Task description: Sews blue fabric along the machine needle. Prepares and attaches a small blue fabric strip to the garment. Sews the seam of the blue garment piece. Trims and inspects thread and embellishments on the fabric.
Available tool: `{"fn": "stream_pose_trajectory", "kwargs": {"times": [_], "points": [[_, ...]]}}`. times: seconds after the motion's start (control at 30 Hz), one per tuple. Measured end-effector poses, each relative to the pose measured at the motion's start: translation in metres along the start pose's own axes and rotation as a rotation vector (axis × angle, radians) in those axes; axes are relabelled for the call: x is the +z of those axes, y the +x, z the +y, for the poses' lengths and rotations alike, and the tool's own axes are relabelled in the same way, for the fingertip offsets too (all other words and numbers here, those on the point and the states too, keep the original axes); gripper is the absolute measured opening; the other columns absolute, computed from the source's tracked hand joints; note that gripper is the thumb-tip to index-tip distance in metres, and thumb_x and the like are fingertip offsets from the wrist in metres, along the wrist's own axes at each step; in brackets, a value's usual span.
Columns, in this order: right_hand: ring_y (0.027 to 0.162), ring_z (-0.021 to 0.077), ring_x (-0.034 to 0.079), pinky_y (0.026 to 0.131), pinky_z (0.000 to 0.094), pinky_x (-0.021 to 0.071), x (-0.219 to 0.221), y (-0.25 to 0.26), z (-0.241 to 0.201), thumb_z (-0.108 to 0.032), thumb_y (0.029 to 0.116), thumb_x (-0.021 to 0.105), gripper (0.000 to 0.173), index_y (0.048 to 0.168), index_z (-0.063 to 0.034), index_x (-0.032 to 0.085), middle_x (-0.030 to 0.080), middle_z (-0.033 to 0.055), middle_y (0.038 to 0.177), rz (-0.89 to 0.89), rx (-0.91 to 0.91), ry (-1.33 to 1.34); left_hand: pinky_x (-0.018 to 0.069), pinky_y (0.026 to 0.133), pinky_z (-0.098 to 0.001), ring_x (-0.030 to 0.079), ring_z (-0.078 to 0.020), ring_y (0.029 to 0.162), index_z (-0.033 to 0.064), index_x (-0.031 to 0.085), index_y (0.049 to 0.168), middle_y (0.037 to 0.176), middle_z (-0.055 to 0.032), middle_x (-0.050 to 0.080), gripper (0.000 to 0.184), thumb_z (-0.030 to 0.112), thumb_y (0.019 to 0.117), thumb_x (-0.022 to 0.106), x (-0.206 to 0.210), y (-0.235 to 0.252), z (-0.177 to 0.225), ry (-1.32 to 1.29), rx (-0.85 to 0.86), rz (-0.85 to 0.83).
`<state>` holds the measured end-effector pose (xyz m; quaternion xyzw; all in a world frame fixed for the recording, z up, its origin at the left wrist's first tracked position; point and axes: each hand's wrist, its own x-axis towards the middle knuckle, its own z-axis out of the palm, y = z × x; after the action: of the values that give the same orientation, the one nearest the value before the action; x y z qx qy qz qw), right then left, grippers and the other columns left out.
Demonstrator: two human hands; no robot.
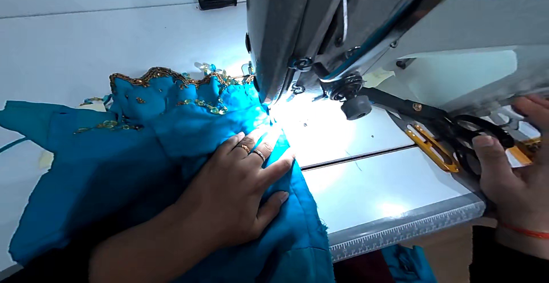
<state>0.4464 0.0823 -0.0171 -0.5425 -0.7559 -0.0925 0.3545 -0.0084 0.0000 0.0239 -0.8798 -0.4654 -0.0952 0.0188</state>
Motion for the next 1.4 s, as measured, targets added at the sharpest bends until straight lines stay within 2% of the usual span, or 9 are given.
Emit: {"fn": "stream_pose_trajectory", "kwargs": {"times": [0.37,0.53,0.77,0.9,1.07,1.13,1.23,1.4], "points": [[0.150,0.0379,0.036,0.123,0.0499,0.0281,-0.003,0.006,-0.013,-0.049,0.1009,0.053,0.066,0.146,-0.0019,0.051,0.047,0.0234,0.154,-0.001,-0.016,-0.007,0.0431,0.108,-0.0569,0.053,-0.0344,0.139,0.0282,0.064,0.141,0.150,-0.0094,0.056,0.056,0.051,0.1021,0.030,0.000,0.000,0.000,0.000,0.011,-0.010],[0.146,0.0411,0.041,0.121,0.0509,0.0318,-0.001,0.009,-0.017,-0.048,0.1014,0.053,0.065,0.144,0.0005,0.052,0.051,0.0274,0.149,0.017,-0.040,-0.004,0.0422,0.109,-0.0563,0.052,-0.0337,0.139,0.0286,0.063,0.142,0.149,-0.0106,0.057,0.056,0.051,0.1022,0.031,0.000,0.001,-0.002,-0.003,0.020,-0.011],[0.149,0.0383,0.038,0.123,0.0501,0.0296,-0.002,0.006,-0.014,-0.047,0.1010,0.053,0.064,0.146,-0.0020,0.051,0.048,0.0235,0.153,0.007,-0.020,-0.014,0.0410,0.111,-0.0554,0.050,-0.0319,0.141,0.0290,0.064,0.141,0.152,-0.0092,0.054,0.056,0.052,0.1014,0.031,-0.001,0.001,-0.002,-0.003,0.004,-0.016],[0.146,0.0435,0.040,0.120,0.0533,0.0327,-0.003,0.009,-0.022,-0.048,0.1018,0.053,0.065,0.145,0.0006,0.051,0.049,0.0295,0.150,0.010,-0.032,-0.011,0.0414,0.110,-0.0547,0.051,-0.0322,0.141,0.0280,0.064,0.140,0.151,-0.0107,0.055,0.056,0.052,0.1012,0.032,-0.002,0.003,-0.003,-0.002,0.003,-0.019],[0.145,0.0427,0.042,0.120,0.0513,0.0331,-0.002,0.010,-0.019,-0.046,0.1021,0.053,0.062,0.144,0.0001,0.053,0.050,0.0287,0.149,0.026,-0.046,-0.010,0.0394,0.113,-0.0543,0.048,-0.0314,0.143,0.0290,0.062,0.142,0.152,-0.0107,0.054,0.056,0.053,0.1010,0.033,-0.003,0.003,-0.005,0.002,0.003,-0.027],[0.143,0.0422,0.045,0.119,0.0511,0.0350,-0.002,0.009,-0.018,-0.042,0.1034,0.051,0.057,0.142,0.0003,0.056,0.053,0.0283,0.147,0.032,-0.042,-0.026,0.0393,0.113,-0.0547,0.048,-0.0318,0.143,0.0282,0.062,0.142,0.151,-0.0112,0.055,0.057,0.053,0.1010,0.032,-0.002,0.003,-0.005,0.005,0.006,-0.023],[0.133,0.0438,0.057,0.114,0.0551,0.0404,-0.001,0.005,-0.022,-0.035,0.1064,0.047,0.049,0.129,0.0047,0.067,0.063,0.0280,0.136,0.005,0.023,-0.055,0.0387,0.113,-0.0546,0.047,-0.0317,0.144,0.0279,0.062,0.143,0.151,-0.0111,0.055,0.057,0.052,0.1012,0.032,-0.001,0.003,-0.006,-0.003,0.009,-0.020],[0.131,0.0432,0.059,0.114,0.0537,0.0414,-0.003,0.007,-0.029,-0.034,0.1071,0.046,0.051,0.124,0.0085,0.069,0.066,0.0263,0.132,-0.025,0.061,-0.050,0.0416,0.110,-0.0546,0.052,-0.0319,0.140,0.0281,0.065,0.139,0.149,-0.0112,0.058,0.056,0.052,0.1015,0.032,-0.001,0.002,-0.005,-0.001,0.017,-0.004]]}}
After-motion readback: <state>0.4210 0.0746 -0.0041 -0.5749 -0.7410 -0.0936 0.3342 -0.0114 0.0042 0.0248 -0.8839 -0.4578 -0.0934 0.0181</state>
